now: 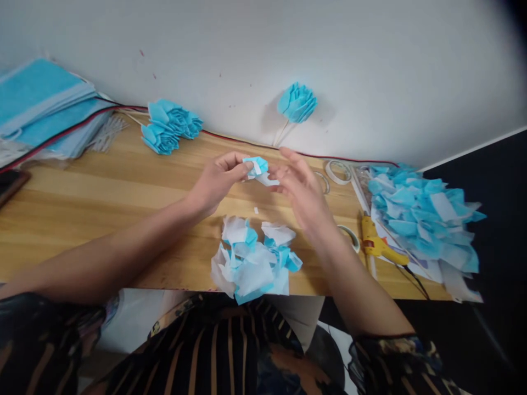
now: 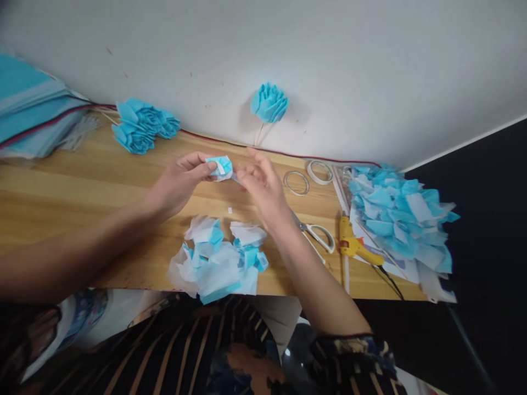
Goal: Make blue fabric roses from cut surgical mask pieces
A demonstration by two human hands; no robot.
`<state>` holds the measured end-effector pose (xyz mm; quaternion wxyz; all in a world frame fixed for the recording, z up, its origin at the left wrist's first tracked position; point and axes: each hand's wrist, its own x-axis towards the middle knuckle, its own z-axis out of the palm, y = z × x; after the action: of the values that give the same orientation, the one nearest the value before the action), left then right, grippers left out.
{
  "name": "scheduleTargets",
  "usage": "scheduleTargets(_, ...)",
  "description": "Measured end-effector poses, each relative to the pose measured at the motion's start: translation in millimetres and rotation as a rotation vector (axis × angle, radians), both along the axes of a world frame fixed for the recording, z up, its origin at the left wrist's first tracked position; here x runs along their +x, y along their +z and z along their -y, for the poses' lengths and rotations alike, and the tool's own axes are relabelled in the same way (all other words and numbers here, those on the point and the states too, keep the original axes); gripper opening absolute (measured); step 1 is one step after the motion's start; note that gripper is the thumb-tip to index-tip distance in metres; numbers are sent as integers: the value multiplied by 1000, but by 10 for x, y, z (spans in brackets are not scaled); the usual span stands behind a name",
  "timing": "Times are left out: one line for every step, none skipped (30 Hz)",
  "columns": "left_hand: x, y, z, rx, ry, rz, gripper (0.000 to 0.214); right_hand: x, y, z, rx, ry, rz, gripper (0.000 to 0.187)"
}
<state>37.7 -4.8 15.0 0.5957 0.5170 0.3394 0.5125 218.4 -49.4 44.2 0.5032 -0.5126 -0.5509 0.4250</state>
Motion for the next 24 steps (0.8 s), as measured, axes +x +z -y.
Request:
scheduleTargets(8,-5,13,0,-5,9,18,-20,-17,-4,-65,48,-53,49)
scheduleTargets(16,-9,26,0,-10,16,19,-49,-34,-8,-115,80,-102,51)
scheduleTargets(24,-13,37,0,-13,24,20,-83,-51,-11,-149,98,-146,52)
scheduleTargets(30,-17,46,0,-17,32,21,-119,-68,-15,-170,106,-182,52)
scheduleTargets(34,-22,52,0,-21,40,21,-152,-85,-21,-178,109,-209,52)
scheduleTargets(35,-28,55,0,-24,45,22,-178,-100,-31,-175,105,-225,51)
scheduleTargets(34,-36,55,1,-28,46,22,-195,-113,-43,-160,95,-227,50)
scheduleTargets(30,-44,52,2,-35,43,22,-200,-122,-56,-138,80,-217,49)
scheduleTargets(23,-55,47,0,-52,38,22,-193,-126,-70,-112,63,-197,47)
scheduleTargets(15,-66,40,-8,-80,34,22,-176,-124,-83,-86,48,-168,47)
scheduleTargets(6,-76,31,-24,-123,35,22,-150,-116,-94,-63,39,-129,47)
scheduleTargets(-4,-86,21,-51,-180,40,23,-119,-105,-100,-42,40,-79,48)
scheduleTargets(-14,-93,10,-88,-244,49,24,-86,-91,-103,-17,42,-21,49)
scheduleTargets(-23,-96,0,-130,-307,63,27,-52,-80,-101,15,39,43,50)
scheduleTargets(-32,-95,-10,-167,-358,78,30,-21,-73,-97,52,27,107,50)
scheduleTargets(-40,-88,-19,-190,-389,88,33,7,-74,-92,91,10,162,50)
scheduleTargets(-49,-75,-24,-191,-394,89,37,31,-82,-85,125,-8,204,50)
scheduleTargets(-57,-58,-26,-170,-371,79,39,51,-97,-78,148,-20,232,50)
scheduleTargets(-64,-37,-24,-129,-328,53,40,64,-118,-71,157,-24,248,50)
scheduleTargets(-69,-14,-18,-77,-281,6,39,72,-140,-63,156,-17,260,51)
scheduleTargets(-71,9,-8,-25,-238,-58,37,75,-162,-54,150,-5,271,51)
scheduleTargets(-70,30,4,19,-209,-126,34,72,-181,-44,146,8,283,51)
scheduleTargets(-66,46,16,55,-191,-189,32,65,-197,-34,145,19,297,52)
scheduleTargets(-60,57,26,83,-181,-240,30,55,-209,-24,150,28,312,52)
